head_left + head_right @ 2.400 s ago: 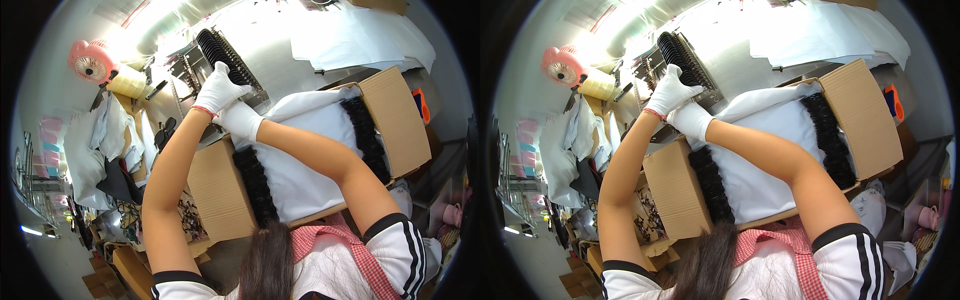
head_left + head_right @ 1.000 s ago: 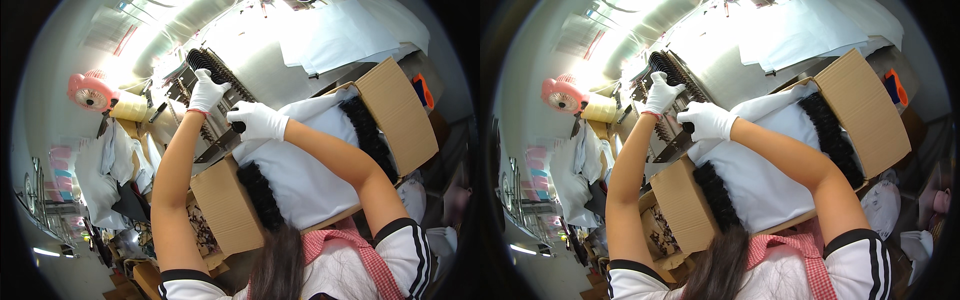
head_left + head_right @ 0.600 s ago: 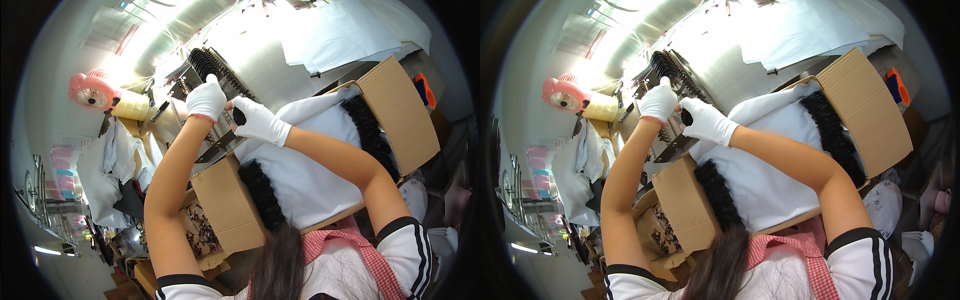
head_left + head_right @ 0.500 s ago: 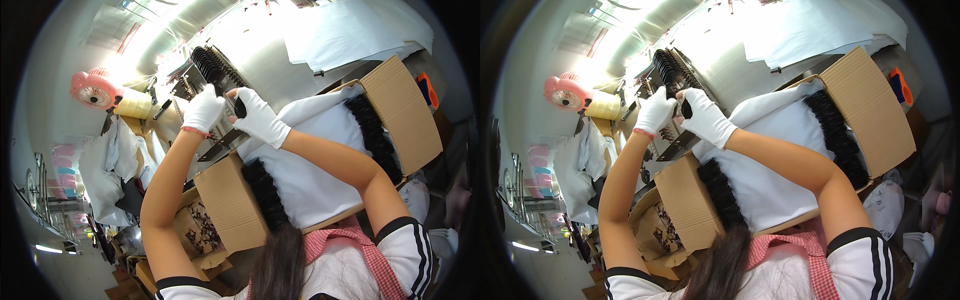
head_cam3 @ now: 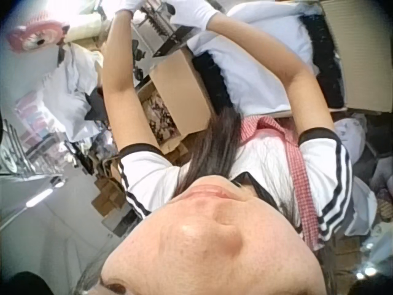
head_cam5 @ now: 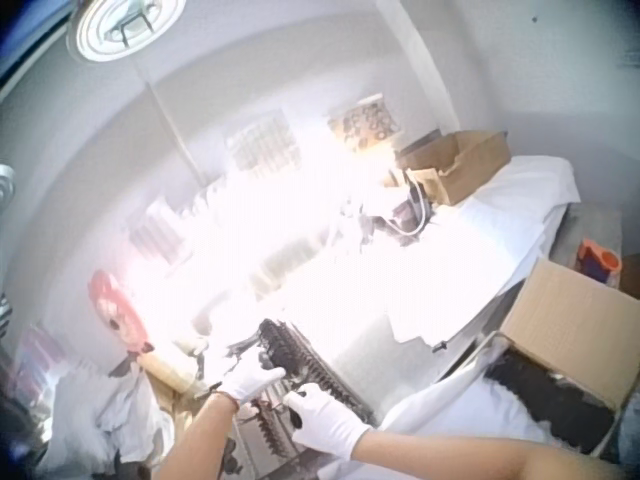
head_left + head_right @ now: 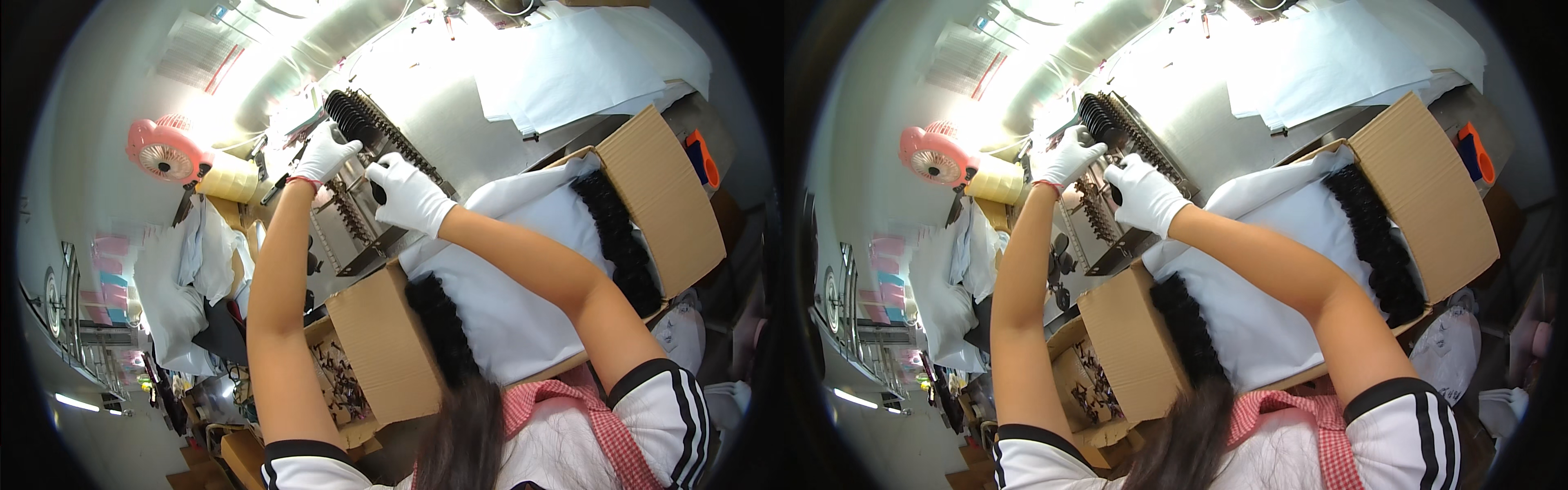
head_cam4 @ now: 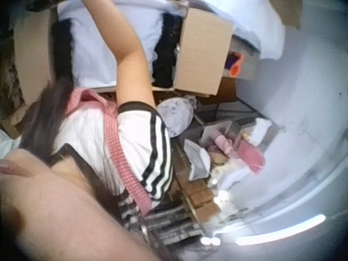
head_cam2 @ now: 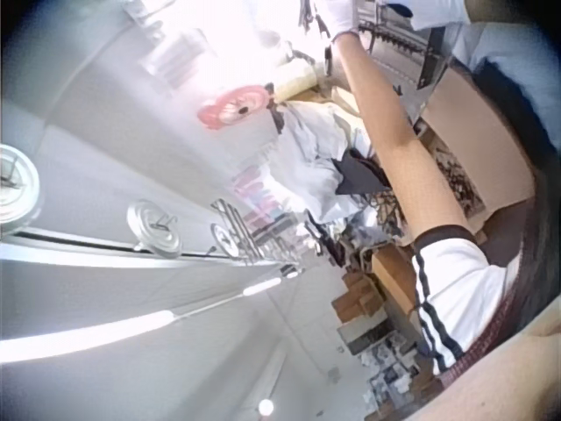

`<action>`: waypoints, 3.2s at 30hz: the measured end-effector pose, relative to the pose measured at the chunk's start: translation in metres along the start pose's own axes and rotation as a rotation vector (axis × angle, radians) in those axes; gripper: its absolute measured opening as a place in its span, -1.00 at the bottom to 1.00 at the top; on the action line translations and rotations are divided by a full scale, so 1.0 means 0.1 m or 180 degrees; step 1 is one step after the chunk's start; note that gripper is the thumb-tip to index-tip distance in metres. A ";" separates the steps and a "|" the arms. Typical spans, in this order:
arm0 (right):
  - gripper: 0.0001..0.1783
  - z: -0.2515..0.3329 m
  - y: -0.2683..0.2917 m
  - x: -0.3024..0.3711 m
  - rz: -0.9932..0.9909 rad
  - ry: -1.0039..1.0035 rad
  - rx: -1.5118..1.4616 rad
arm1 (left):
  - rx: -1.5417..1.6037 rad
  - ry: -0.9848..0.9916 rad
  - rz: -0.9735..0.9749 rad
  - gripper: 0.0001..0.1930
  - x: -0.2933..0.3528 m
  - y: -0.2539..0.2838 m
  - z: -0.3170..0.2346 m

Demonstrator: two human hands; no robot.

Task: The person assembles sunglasses by inserting black frames into a metal jig, securing them with small screws, and placing the completed units into a cardboard box. The process is repeated multiple times with consistent hand movements.

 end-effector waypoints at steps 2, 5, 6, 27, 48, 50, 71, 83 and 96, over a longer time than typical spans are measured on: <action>-0.55 -0.09 -0.05 -0.01 0.0087 -0.0029 -0.0113 | -0.0024 -0.0080 -0.0578 -0.24 -0.16 -0.08 0.07; -0.42 -0.21 -0.20 -0.01 0.0552 -0.0223 -0.0358 | 0.0135 -0.0033 -0.0508 -0.40 -0.35 -0.20 0.09; -0.42 -0.19 -0.22 -0.01 0.0635 -0.0089 -0.0275 | 0.0079 -0.0029 -0.0432 -0.43 -0.37 -0.25 0.07; -0.17 -0.10 0.05 -0.08 -0.0269 0.0184 -0.0831 | 0.1088 0.0158 0.0924 -0.60 0.81 -0.32 -0.41; -0.48 -0.35 -0.27 -0.30 0.0054 -0.0229 -0.0351 | -0.1232 -0.0736 -0.0187 -0.81 -1.32 -0.38 0.38; -0.47 -0.34 -0.13 -0.30 -0.0487 -0.0180 -0.0433 | -0.3170 -0.1422 -0.0068 -0.80 -1.11 -0.45 0.07; -0.33 -0.36 -0.03 -0.25 -0.0387 -0.0396 -0.0638 | 0.0787 0.0614 0.1399 -0.76 -0.02 -0.02 0.07; -0.47 -0.27 -0.09 -0.24 -0.0316 -0.0064 -0.0440 | -0.2780 0.0604 -0.1198 -0.16 -1.35 0.23 0.31; -0.28 -0.25 0.16 -0.22 -0.1158 -0.0240 -0.0704 | -0.0267 -0.0669 -0.0820 -0.68 0.44 -0.02 -0.59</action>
Point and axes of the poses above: each hand's wrist, its own x-axis away from the middle knuckle, its own y-axis out of the back of the hand, z = x × y, the point moved 9 cm from there along -x, towards the middle knuckle, and after that the axes turned 9 degrees about x, right-handed, at the moved point
